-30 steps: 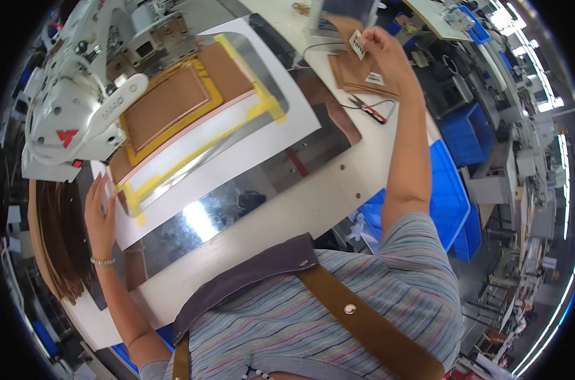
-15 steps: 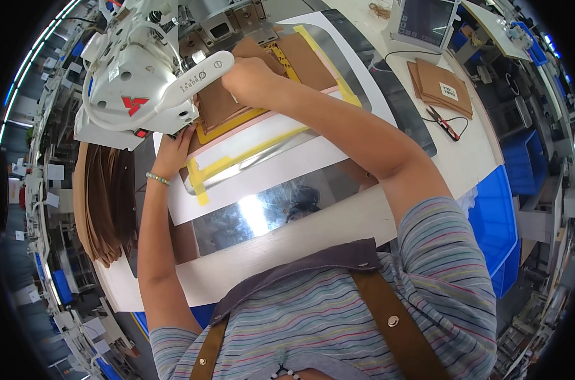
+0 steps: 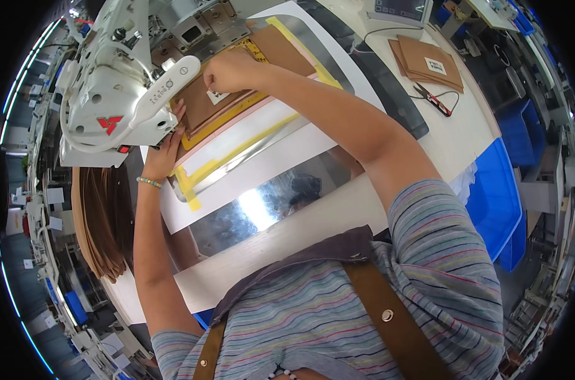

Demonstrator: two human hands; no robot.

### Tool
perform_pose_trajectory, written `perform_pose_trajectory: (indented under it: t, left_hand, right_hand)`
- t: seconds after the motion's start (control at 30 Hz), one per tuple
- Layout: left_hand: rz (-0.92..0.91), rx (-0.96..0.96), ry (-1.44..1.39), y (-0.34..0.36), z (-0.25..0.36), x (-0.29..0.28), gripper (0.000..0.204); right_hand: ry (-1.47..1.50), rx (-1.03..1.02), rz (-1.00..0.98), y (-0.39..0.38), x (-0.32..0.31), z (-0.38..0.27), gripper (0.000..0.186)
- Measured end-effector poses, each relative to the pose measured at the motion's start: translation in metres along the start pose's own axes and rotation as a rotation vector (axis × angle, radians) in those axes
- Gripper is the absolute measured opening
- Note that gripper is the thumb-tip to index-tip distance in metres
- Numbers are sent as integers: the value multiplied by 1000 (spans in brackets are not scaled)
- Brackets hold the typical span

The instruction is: Sewing panels onto leather goods using an industrial sewing machine.

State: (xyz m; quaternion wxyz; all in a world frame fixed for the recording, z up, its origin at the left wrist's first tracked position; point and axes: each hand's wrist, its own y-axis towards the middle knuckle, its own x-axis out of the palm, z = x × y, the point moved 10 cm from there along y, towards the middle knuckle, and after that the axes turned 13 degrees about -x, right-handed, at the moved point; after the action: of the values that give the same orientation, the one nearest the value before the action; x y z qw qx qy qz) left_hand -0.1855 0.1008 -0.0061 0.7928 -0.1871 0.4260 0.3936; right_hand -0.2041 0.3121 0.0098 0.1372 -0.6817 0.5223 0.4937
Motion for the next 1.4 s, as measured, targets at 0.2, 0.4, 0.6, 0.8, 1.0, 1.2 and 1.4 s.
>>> perform_pose_trajectory:
  t: [0.2,0.4,0.6,0.8,1.0,1.2,1.4]
  left_hand:
    - [113,66,141,1,10,-7,44]
    - [129,113,30,3,16,-4,42]
    - [112,101,126,3,9,-4,42]
    - [45,-25,-344,13,-8,1,35]
    - [256,-170,-92,-5,-132,-19,32]
    - [453,71,140,-3,-123,-31,33]
    - [197,37,41,23,-40,-2,38]
  right_hand:
    - [-55,14,-97,16,6,-23,16]
    - [-263,-36,-86,30,19,-26,19]
    - [-301,-530,70,-4,24,-78,23]
    - [-118,-534,-40,-35,47,-84,38]
    - [-149,-573,-36,-32,51,-102,42]
    - [-121,-549,-25,-34,53,-93,43]
    - [-61,-490,52,-35,54,-77,39]
